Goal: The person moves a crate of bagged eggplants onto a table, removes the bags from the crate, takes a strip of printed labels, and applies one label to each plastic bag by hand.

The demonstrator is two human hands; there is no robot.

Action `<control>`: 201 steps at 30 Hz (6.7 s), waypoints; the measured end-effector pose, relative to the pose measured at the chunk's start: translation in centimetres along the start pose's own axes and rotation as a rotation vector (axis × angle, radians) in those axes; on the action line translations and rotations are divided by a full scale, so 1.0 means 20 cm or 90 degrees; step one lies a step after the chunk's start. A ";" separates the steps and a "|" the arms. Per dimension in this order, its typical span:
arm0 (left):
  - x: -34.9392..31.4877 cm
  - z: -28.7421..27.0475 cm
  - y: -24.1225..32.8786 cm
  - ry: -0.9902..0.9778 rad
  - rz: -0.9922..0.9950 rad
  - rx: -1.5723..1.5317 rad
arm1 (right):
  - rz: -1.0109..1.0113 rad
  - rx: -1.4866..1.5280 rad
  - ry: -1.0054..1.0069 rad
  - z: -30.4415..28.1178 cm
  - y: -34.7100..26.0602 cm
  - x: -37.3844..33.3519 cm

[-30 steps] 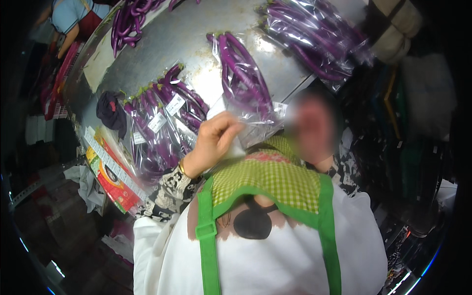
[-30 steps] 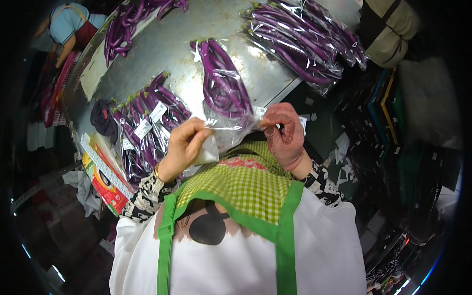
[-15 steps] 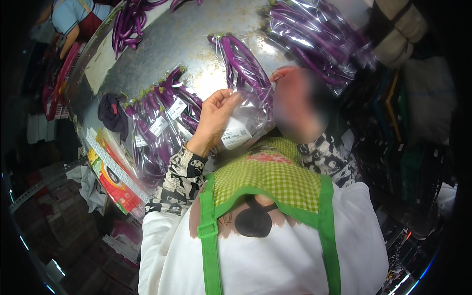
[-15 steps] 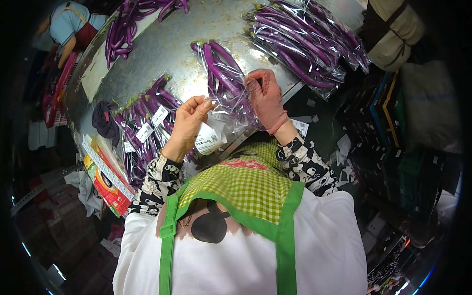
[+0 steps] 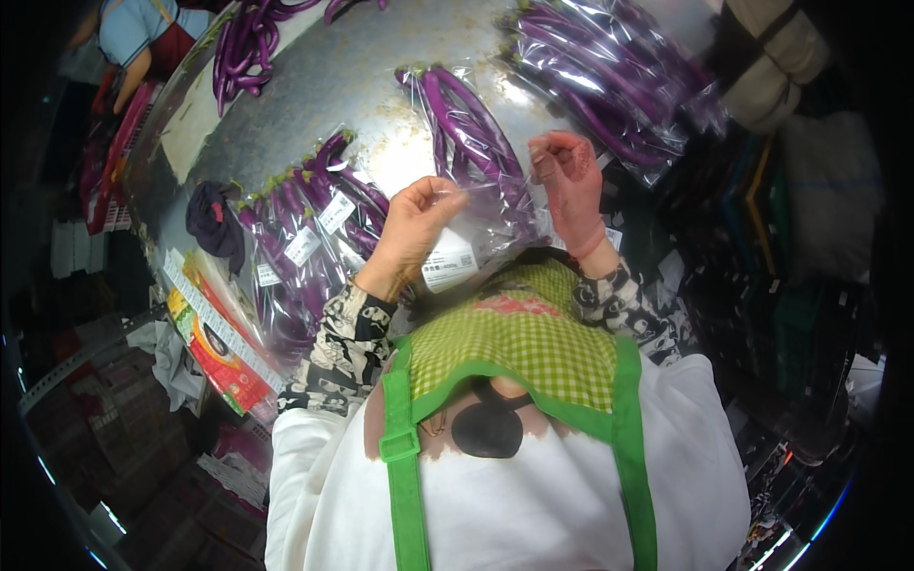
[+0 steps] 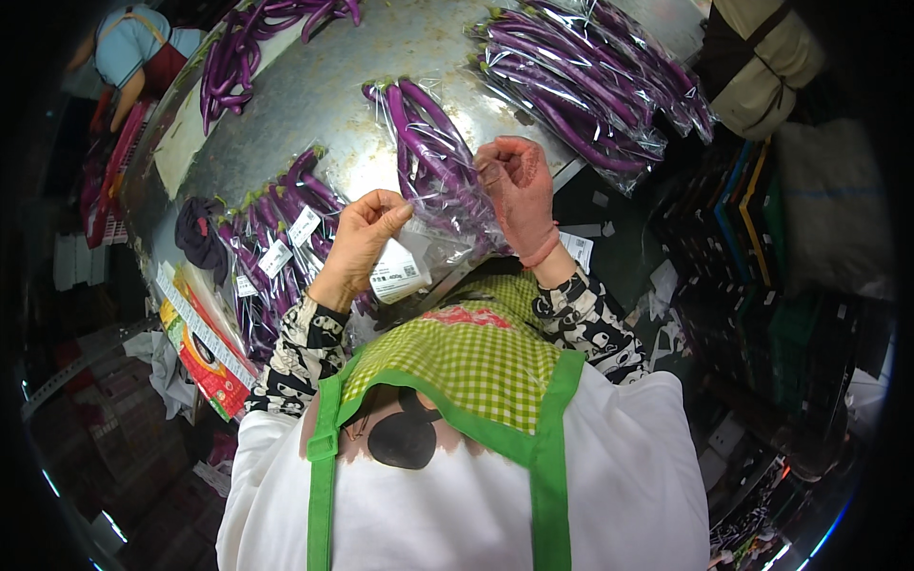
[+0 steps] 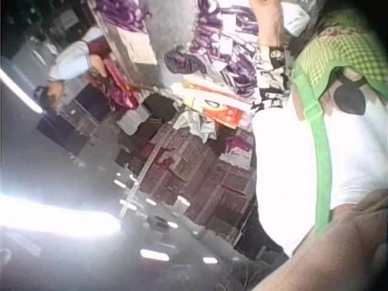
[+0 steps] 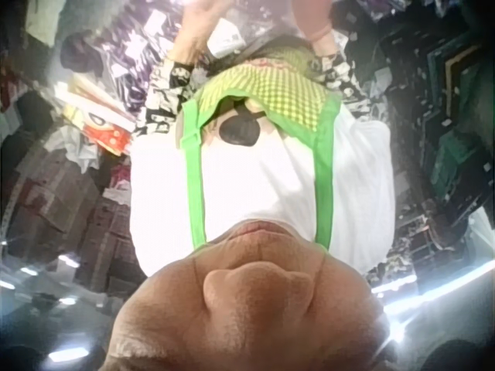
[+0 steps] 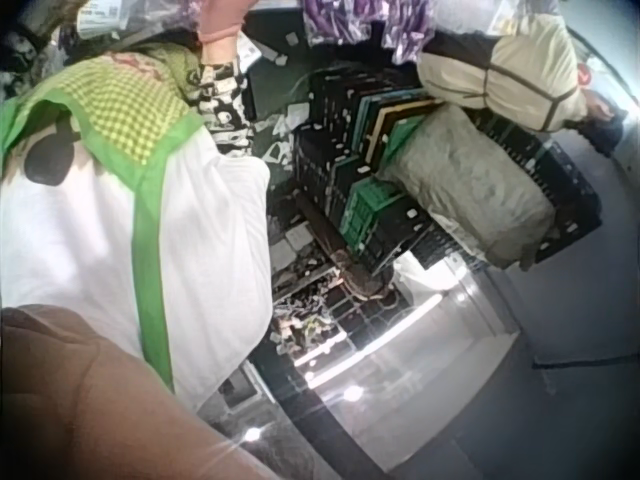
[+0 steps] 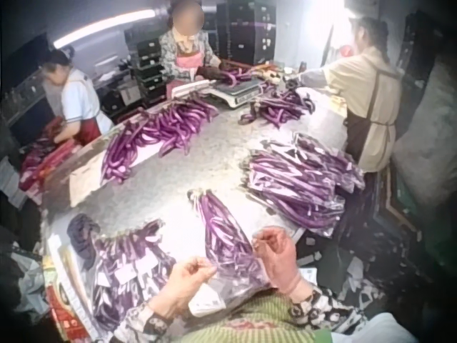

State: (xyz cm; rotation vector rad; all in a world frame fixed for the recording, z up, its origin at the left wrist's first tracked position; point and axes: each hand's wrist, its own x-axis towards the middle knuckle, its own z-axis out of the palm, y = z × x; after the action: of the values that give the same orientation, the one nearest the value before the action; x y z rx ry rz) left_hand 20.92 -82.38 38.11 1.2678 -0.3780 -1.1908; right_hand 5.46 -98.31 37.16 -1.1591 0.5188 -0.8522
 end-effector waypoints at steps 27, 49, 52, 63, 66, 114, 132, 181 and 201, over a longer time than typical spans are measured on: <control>-0.04 -0.01 0.27 -0.091 0.006 0.392 | 0.134 -0.093 -0.188 -0.07 -0.16 -0.15; 0.02 0.13 0.11 -0.016 0.273 0.461 | 0.183 -0.175 -0.178 -0.09 -0.15 -0.12; 0.01 0.08 0.15 -0.072 0.140 0.455 | 0.206 -0.097 -0.126 -0.09 -0.16 -0.13; -0.08 0.19 0.42 -0.024 0.235 0.731 | -0.031 -0.380 -0.121 0.02 -0.15 -0.17; 0.01 0.21 0.35 -0.132 0.182 0.713 | -0.081 -0.427 -0.132 0.03 -0.17 -0.17; 0.02 0.18 0.16 -0.059 0.234 0.407 | -0.134 -0.550 -0.155 0.10 -0.26 -0.23; -0.07 0.11 0.18 -0.118 -0.102 0.346 | -0.152 -0.134 0.009 -0.12 -0.25 -0.10; 0.23 -0.14 -0.09 0.079 -0.024 -0.072 | -0.012 -0.144 0.147 -0.08 0.37 0.13; 0.26 -0.23 -0.14 0.016 -0.090 -0.116 | 0.052 -0.020 0.147 -0.05 0.33 0.16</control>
State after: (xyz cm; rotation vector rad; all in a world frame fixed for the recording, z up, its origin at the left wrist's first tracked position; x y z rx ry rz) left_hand 25.27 -83.86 32.26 1.1650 -0.1592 -1.2969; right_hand 8.67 -100.48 30.84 -1.0661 0.7666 -0.9146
